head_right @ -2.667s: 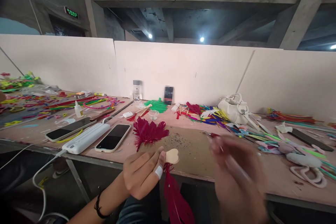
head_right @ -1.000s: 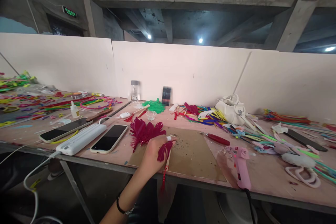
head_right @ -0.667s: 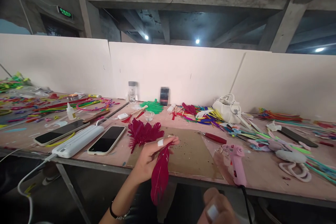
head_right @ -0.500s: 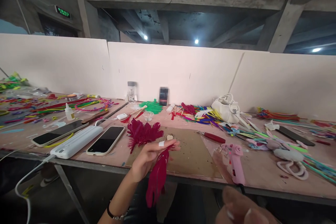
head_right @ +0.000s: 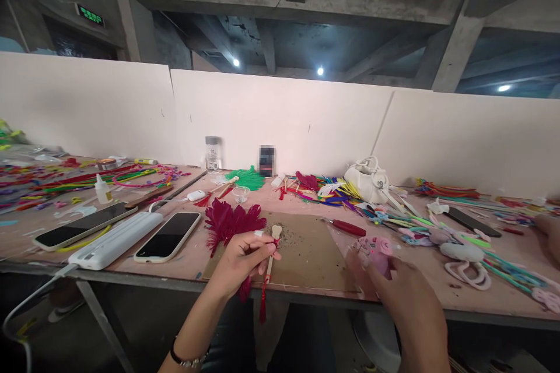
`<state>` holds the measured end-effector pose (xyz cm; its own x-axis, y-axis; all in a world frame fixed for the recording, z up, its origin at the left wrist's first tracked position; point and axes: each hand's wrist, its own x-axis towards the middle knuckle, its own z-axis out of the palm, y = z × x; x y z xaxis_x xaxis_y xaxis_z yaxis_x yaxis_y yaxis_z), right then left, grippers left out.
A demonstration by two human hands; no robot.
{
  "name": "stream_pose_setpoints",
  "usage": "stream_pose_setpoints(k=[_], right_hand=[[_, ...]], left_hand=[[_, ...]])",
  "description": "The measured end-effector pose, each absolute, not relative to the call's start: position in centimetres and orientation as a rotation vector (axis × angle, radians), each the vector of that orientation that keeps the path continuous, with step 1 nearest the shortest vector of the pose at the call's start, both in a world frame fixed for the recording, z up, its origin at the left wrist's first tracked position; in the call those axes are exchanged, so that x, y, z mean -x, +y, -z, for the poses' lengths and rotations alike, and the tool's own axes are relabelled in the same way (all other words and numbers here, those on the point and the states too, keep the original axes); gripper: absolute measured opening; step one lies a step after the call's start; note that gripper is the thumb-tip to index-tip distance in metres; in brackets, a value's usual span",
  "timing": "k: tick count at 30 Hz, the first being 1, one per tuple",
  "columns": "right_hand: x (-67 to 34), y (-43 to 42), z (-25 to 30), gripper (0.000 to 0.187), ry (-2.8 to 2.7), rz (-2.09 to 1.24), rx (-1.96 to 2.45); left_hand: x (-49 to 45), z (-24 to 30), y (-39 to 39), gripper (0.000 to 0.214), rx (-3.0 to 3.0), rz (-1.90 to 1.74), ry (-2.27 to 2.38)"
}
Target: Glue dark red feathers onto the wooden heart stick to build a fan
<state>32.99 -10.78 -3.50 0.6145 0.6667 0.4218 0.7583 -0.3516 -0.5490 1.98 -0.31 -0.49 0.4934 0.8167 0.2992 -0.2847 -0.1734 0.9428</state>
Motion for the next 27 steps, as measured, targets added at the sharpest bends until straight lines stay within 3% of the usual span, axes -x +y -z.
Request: stream_pose_setpoints(k=[6, 9, 13, 16, 27], right_hand=[[-33.7, -9.4, 4.4, 0.054, -1.069, 0.067, 2.338], [-32.2, -10.4, 4.1, 0.054, -0.93, -0.061, 2.06], [-27.4, -12.1, 4.1, 0.043, -0.979, -0.397, 1.324], [-23.2, -12.5, 5.1, 0.038, -1.014, -0.452, 1.105], [-20.0, -11.8, 7.9, 0.044, -1.292, -0.379, 1.063]], left_hand=[[-1.5, 0.6, -0.9, 0.024, -1.57, -1.165, 0.492], [-1.3, 0.7, -1.4, 0.025, -1.558, -1.172, 0.502], [-1.4, 0.8, -1.8, 0.033, -1.431, -1.149, 0.526], [-1.5, 0.9, -2.0, 0.037, -1.389, -1.143, 0.544], [-1.3, 1.1, -2.9, 0.035, -1.407, -1.245, 0.51]])
